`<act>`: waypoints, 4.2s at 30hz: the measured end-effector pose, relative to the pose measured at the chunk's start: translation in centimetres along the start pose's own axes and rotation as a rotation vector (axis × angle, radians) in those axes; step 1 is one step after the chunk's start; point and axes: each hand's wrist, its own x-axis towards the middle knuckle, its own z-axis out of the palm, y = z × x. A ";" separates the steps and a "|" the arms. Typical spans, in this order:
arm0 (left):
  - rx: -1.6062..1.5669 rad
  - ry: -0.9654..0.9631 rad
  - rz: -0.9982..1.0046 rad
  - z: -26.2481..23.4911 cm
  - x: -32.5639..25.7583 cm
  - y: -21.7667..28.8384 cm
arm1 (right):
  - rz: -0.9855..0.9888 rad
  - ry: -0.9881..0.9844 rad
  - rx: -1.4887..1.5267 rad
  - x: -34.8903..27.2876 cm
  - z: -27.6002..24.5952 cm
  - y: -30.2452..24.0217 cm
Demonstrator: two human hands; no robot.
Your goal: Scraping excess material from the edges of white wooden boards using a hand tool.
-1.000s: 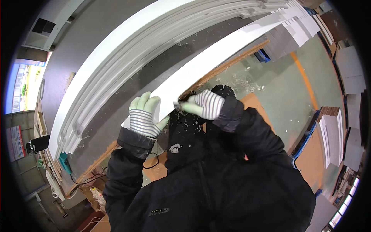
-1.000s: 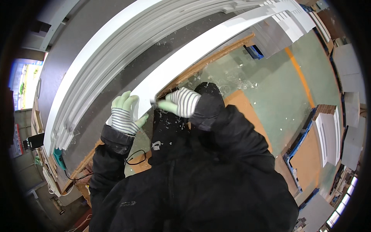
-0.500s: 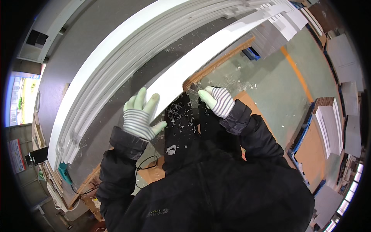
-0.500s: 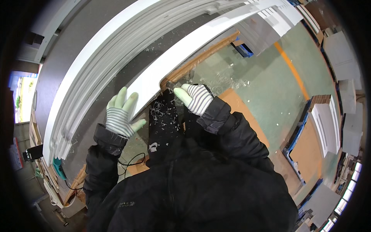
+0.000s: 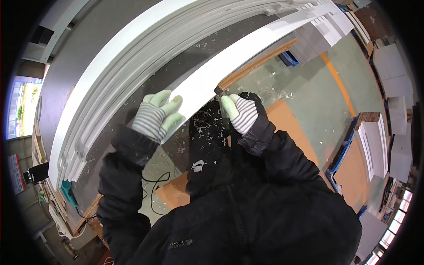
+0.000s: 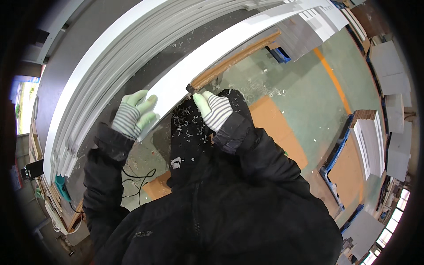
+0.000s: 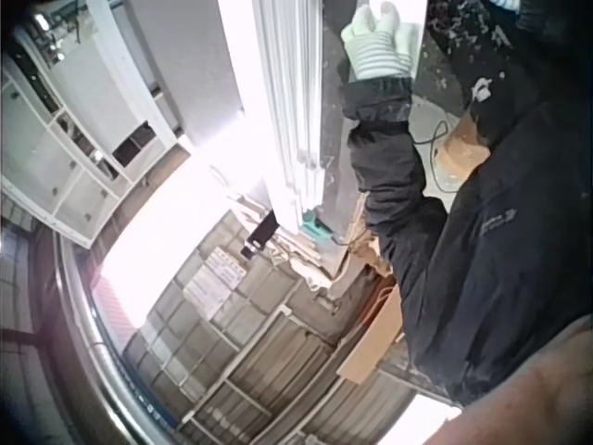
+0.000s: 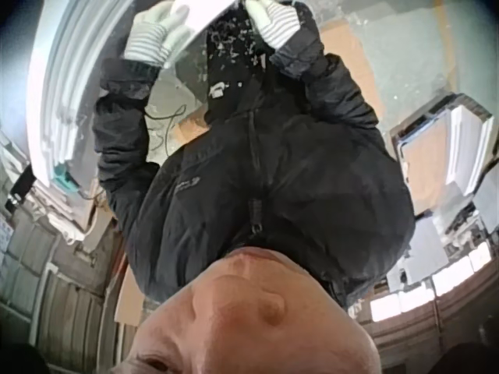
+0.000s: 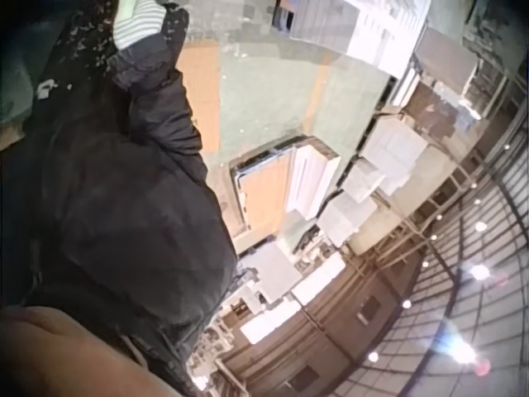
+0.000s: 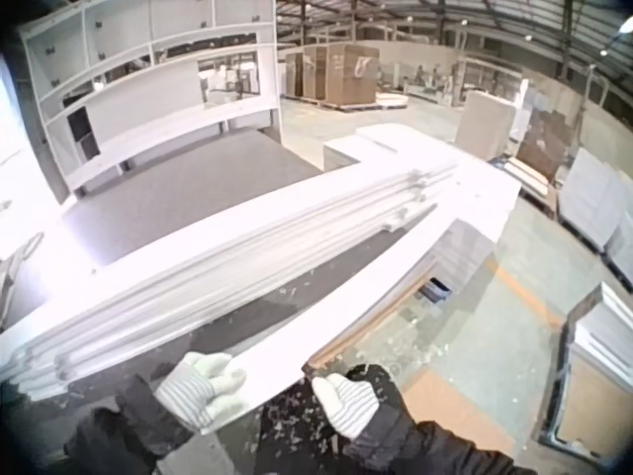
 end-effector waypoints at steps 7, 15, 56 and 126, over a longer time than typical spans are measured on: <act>-1.040 -0.335 -0.678 -0.6 4.2 -1.7 | -0.086 -0.134 -0.021 -3.4 7.7 -1.7; -1.192 -0.341 -0.731 0.2 4.4 -2.6 | 0.115 -0.072 -0.020 -2.6 6.3 -1.3; -0.150 -0.016 0.042 0.0 2.2 -1.4 | -0.085 0.436 -0.159 1.6 -4.1 1.6; 0.287 0.203 -0.077 3.1 -3.3 0.5 | -0.049 0.507 -0.351 9.6 -20.2 8.3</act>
